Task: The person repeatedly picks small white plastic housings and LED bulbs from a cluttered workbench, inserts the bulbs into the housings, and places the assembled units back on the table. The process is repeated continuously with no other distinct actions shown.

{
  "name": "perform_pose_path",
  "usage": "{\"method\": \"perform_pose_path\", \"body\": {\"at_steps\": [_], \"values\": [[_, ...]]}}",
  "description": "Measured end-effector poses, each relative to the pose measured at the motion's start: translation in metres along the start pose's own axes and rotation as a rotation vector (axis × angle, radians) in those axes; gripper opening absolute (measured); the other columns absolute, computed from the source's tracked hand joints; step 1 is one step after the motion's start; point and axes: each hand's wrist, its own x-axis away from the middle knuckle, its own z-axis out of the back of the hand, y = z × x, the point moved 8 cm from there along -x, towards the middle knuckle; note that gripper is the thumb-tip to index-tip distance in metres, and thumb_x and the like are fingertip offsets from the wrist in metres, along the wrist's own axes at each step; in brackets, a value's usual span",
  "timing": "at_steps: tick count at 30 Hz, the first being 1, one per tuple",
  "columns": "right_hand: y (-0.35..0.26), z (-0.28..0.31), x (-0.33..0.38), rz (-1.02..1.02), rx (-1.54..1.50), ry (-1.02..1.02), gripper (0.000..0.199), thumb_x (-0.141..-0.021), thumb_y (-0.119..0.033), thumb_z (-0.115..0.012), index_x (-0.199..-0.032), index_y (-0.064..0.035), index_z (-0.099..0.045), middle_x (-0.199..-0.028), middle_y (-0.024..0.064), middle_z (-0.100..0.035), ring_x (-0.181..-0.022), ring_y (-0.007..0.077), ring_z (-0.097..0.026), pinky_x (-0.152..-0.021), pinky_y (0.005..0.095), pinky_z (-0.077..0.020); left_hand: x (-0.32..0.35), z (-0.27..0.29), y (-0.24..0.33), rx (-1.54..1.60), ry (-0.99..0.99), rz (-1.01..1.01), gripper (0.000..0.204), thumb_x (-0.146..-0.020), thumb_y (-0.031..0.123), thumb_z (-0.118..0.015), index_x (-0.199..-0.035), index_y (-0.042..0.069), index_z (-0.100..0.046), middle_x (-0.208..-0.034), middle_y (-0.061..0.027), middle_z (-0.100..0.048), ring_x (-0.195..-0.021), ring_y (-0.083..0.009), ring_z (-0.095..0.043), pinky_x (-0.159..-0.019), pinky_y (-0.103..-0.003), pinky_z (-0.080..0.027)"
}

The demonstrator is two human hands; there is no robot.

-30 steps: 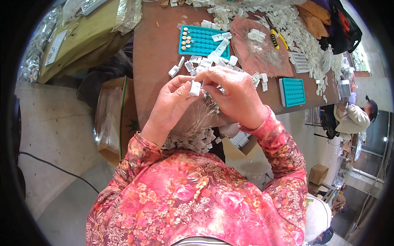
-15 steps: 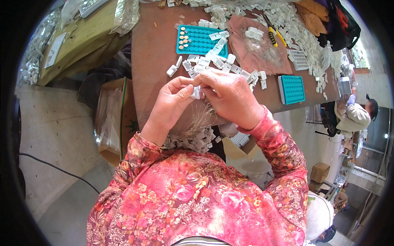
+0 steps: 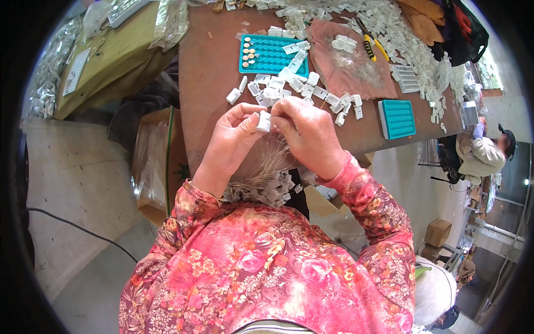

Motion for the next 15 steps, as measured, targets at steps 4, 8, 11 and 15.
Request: {"method": "perform_pose_path", "body": {"at_steps": [4,8,11,15], "values": [[-0.005,-0.006,0.004,0.071,0.088,0.046,0.009,-0.084,0.000,-0.063,-0.089,-0.0028,-0.056,-0.081,0.0122,-0.060,-0.072,0.0304,-0.062,-0.061,0.0354,-0.0499,0.000,0.004,0.000,-0.099,0.028,0.021,0.022,-0.095,0.011,-0.062,-0.112,-0.003,-0.058,-0.103,-0.0101,-0.065,-0.097,-0.0161,-0.064,-0.088,-0.030,-0.051],[-0.001,0.000,0.005,0.022,0.010,0.030,0.008,-0.084,0.001,-0.063,-0.088,-0.0017,-0.056,-0.081,0.0125,-0.059,-0.071,0.0286,-0.063,-0.061,0.0348,-0.0503,0.001,-0.001,0.000,-0.069,0.014,0.032,0.023,-0.094,0.011,-0.062,-0.112,-0.002,-0.058,-0.102,-0.0099,-0.066,-0.096,-0.0157,-0.064,-0.086,-0.029,-0.051],[0.000,0.000,0.005,-0.037,-0.055,0.011,0.007,-0.086,0.001,-0.062,-0.089,-0.0007,-0.056,-0.079,0.0128,-0.059,-0.069,0.0277,-0.062,-0.061,0.0345,-0.0504,0.002,-0.003,0.001,-0.040,0.003,0.030,0.022,-0.094,0.012,-0.063,-0.110,-0.002,-0.058,-0.101,-0.0098,-0.067,-0.095,-0.0158,-0.065,-0.086,-0.029,-0.050],[-0.014,0.002,0.005,0.113,0.063,0.059,0.010,-0.085,0.001,-0.062,-0.092,-0.0025,-0.055,-0.080,0.0129,-0.058,-0.069,0.0310,-0.062,-0.059,0.0364,-0.0498,0.002,-0.002,0.000,-0.062,0.004,0.026,0.020,-0.094,0.012,-0.062,-0.109,-0.001,-0.058,-0.101,-0.0082,-0.066,-0.095,-0.0145,-0.064,-0.088,-0.029,-0.050]]}}
